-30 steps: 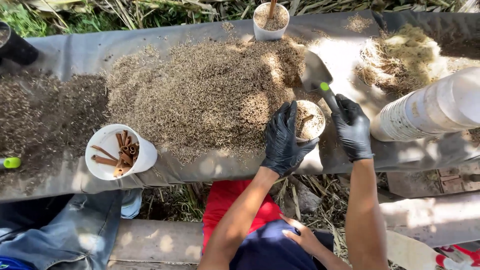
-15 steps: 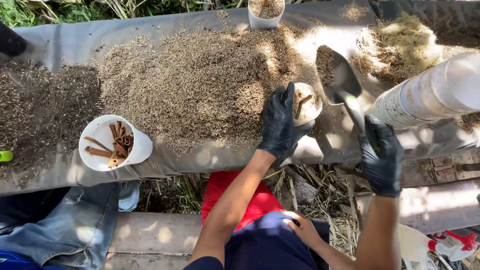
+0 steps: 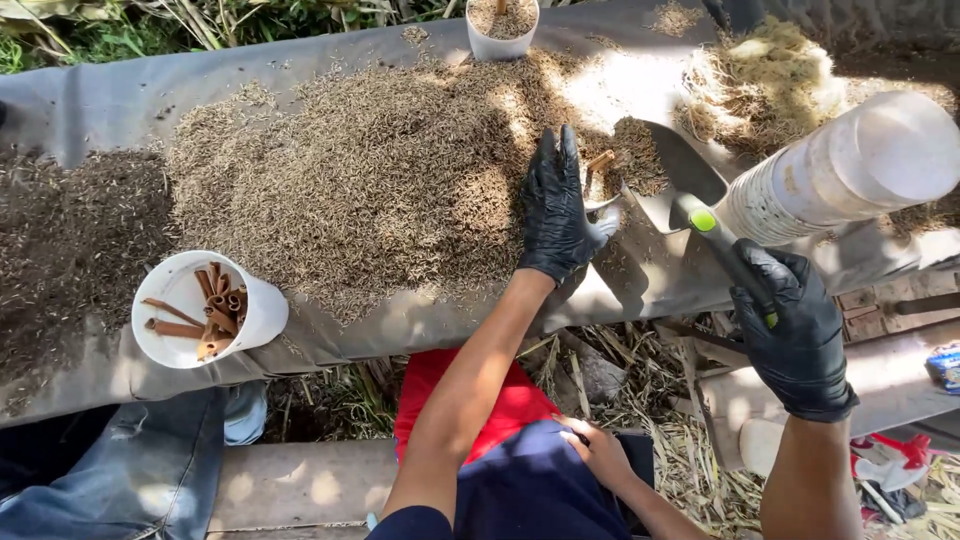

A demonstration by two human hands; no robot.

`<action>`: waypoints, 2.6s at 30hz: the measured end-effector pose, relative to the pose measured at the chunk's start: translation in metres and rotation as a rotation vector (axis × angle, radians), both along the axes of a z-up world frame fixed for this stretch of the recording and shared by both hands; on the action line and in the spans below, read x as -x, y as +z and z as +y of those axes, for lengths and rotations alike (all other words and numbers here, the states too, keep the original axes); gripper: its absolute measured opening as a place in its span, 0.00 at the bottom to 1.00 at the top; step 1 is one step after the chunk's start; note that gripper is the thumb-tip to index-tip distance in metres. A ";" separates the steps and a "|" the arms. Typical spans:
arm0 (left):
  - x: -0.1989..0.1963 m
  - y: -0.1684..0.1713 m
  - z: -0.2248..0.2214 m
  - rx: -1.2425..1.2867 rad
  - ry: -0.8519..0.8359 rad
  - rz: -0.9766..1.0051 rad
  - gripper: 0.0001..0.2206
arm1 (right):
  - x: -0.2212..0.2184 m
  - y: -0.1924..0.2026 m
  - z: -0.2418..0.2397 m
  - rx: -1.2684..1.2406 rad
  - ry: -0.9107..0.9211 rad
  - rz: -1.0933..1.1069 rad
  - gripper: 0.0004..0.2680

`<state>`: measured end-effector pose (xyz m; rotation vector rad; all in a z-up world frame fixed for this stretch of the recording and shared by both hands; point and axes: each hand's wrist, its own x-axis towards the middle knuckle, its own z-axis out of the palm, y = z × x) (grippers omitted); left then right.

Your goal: Filling small plastic cups with a seed and soil mixture using a hand trowel and packing it down by hand.

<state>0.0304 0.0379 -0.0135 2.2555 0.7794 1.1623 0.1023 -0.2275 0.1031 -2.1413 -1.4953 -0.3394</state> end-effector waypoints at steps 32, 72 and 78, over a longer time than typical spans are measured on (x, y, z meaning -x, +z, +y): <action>-0.007 -0.017 0.036 -0.403 -0.094 0.243 0.49 | 0.023 -0.004 0.041 -0.057 -0.075 -0.158 0.16; -0.007 -0.018 0.035 -0.075 -0.214 0.039 0.57 | -0.005 -0.062 0.052 -0.447 0.057 0.565 0.17; -0.001 0.003 0.037 -0.122 -0.234 0.189 0.71 | -0.013 -0.058 0.056 -0.234 -0.013 -0.078 0.15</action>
